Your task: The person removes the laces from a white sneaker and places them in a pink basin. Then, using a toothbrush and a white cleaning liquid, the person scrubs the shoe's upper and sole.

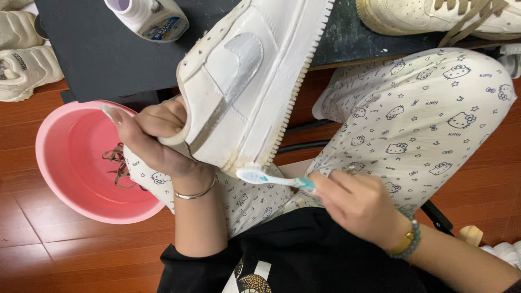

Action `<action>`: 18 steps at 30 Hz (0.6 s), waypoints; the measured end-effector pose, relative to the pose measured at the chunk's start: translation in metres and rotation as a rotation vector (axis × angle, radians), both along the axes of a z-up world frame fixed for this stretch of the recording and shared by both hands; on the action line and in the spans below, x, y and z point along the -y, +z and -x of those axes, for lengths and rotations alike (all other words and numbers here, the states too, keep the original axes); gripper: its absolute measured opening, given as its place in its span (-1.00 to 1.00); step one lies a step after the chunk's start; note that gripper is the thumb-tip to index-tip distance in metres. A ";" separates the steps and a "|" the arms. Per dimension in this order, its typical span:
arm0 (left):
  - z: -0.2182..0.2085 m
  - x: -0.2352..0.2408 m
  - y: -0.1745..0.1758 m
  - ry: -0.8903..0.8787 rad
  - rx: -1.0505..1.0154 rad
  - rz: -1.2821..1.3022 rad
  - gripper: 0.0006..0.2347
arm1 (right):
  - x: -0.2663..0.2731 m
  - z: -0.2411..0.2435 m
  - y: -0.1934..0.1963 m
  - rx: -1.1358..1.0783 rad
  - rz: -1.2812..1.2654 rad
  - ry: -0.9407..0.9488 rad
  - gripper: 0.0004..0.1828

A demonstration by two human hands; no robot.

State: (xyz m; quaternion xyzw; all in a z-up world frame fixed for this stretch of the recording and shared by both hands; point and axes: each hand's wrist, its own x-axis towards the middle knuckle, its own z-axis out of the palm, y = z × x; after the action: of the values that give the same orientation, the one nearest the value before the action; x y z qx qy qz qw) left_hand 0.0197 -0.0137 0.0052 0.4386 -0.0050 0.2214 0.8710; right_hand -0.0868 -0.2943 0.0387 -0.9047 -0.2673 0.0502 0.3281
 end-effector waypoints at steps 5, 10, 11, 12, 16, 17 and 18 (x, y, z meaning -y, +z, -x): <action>0.003 0.002 0.001 0.091 -0.092 0.096 -0.50 | 0.018 -0.008 -0.022 0.046 0.020 -0.143 -0.98; 0.001 0.000 0.003 0.053 -0.057 0.043 -0.47 | 0.019 -0.018 -0.009 0.041 0.027 -0.119 -0.90; 0.002 0.001 0.002 0.007 -0.013 -0.006 -0.45 | 0.021 -0.024 -0.006 0.036 0.025 -0.151 -0.89; 0.004 0.002 0.002 0.008 -0.040 0.035 -0.43 | 0.022 -0.027 -0.001 0.030 0.022 -0.183 -0.88; 0.002 0.000 0.004 -0.021 -0.024 0.007 -0.42 | 0.018 -0.017 0.011 0.062 0.058 -0.120 -0.83; 0.003 -0.001 0.004 -0.037 0.001 -0.044 -0.42 | 0.027 -0.027 0.006 0.025 0.092 -0.176 -0.86; 0.004 0.001 0.003 -0.021 -0.032 0.042 -0.42 | 0.032 -0.030 0.000 -0.012 0.125 -0.231 -0.88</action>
State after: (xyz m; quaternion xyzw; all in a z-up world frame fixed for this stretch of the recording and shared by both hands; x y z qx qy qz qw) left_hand 0.0160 -0.0144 0.0078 0.4237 0.0088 0.2054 0.8821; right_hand -0.0565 -0.3267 0.0390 -0.9479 -0.1555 0.0341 0.2760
